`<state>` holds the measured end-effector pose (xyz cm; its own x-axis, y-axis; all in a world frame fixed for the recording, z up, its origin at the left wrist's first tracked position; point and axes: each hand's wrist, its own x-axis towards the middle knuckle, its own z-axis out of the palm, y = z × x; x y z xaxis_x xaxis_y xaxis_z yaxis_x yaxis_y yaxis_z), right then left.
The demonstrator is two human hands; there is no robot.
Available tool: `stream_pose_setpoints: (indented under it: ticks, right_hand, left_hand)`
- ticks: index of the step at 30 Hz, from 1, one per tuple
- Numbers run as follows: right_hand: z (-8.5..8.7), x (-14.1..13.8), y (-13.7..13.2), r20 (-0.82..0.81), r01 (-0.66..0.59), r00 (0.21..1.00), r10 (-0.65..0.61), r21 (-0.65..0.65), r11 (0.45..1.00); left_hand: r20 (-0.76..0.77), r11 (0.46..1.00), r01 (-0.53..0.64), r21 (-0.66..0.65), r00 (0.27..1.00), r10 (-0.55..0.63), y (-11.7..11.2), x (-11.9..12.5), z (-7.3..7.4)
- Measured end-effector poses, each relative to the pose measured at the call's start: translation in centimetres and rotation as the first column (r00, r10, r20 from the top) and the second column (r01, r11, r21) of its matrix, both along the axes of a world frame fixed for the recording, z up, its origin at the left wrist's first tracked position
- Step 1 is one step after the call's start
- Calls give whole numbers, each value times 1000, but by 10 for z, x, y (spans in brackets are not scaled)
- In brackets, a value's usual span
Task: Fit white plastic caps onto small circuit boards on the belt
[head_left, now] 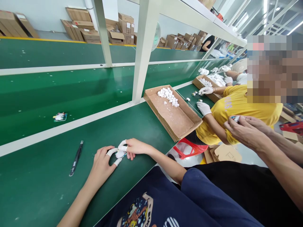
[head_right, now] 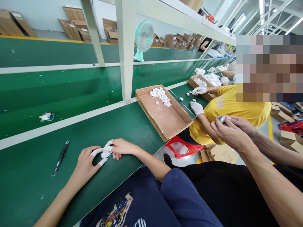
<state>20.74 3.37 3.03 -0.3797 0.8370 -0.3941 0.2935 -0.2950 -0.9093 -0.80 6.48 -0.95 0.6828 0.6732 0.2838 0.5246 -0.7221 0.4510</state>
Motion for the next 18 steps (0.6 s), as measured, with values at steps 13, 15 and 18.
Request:
stream_pose_setpoints:
  ticks: [13, 15, 18]
  right_hand:
    - [2, 0, -1, 7, -7, 1000, 7, 11, 1000]
    - [2, 0, -1, 4, -6, 1000, 6, 17, 1000]
    - [1, 1, -1, 7, -8, 1000, 8, 25, 1000]
  left_hand:
    - [12, 1000, 4, 8, 1000, -4, 1, 0, -1]
    - [9, 1000, 6, 22, 1000, -6, 1, 0, -1]
    - [3, 1000, 4, 15, 1000, -4, 1, 0, -1]
